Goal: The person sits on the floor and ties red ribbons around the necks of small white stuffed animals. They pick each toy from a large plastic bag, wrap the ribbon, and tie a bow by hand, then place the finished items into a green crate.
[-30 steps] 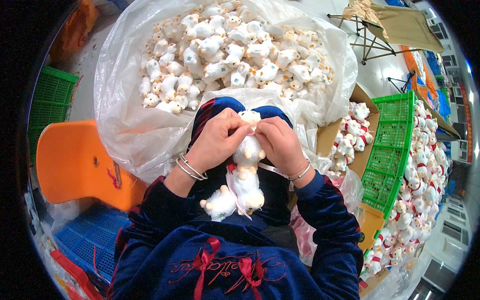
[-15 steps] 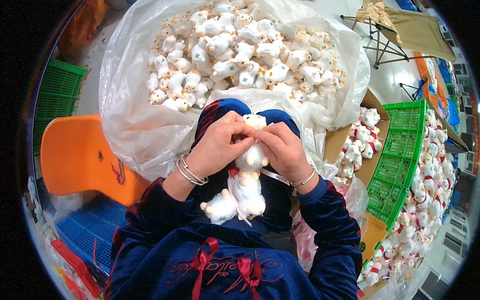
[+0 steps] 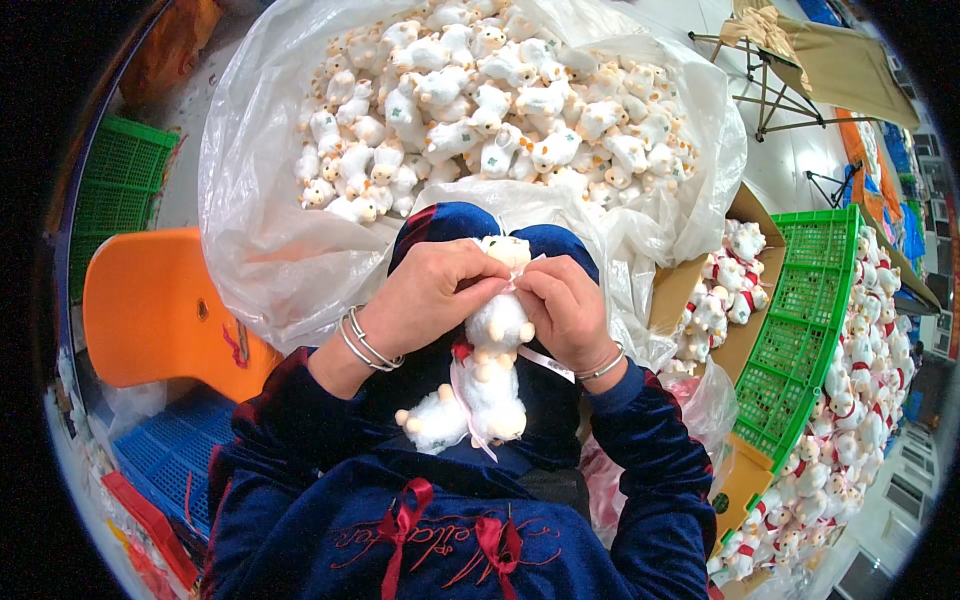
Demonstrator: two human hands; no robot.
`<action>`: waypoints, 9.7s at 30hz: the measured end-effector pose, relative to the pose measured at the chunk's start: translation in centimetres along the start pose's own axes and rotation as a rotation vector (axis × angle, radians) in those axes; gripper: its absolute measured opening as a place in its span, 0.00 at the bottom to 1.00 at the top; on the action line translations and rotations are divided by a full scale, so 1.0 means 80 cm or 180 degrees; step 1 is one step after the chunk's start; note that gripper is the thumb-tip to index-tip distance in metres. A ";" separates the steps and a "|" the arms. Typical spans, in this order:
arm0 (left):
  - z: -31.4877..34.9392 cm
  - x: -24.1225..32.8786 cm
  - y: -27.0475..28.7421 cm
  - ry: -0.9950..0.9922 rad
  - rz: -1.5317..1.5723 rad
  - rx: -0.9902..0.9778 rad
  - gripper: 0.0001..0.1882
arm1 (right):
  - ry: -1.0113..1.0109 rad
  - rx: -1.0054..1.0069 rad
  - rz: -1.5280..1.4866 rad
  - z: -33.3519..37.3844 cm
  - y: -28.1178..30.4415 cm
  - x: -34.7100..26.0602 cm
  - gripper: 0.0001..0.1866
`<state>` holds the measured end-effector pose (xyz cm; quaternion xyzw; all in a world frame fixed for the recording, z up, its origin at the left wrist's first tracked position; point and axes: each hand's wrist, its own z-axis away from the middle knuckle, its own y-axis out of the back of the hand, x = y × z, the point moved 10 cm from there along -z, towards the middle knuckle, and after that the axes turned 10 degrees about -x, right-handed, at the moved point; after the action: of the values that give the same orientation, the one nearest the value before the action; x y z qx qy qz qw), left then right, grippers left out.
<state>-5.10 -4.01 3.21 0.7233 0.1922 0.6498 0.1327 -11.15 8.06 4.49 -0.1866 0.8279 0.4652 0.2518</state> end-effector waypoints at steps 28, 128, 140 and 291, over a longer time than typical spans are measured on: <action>-0.011 0.004 -0.003 0.0197 -0.0366 -0.0327 0.06 | -0.0131 0.0114 0.0122 0.004 0.000 0.005 0.14; 0.020 -0.049 -0.008 0.1290 0.0690 -0.0061 0.14 | -0.1919 -0.0172 -0.0231 -0.010 0.024 0.020 0.08; -0.018 -0.014 0.003 0.1141 -0.0322 -0.0849 0.14 | -0.3138 -0.0705 -0.1102 -0.004 0.024 0.027 0.07; 0.049 -0.001 -0.026 0.0911 0.1973 0.0484 0.28 | -0.2099 0.0042 -0.2281 0.040 -0.003 -0.005 0.38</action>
<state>-1.41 -1.95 1.72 0.6566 0.0279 0.7379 -0.1536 -9.96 10.72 3.17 -0.3009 0.5906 0.3783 0.6462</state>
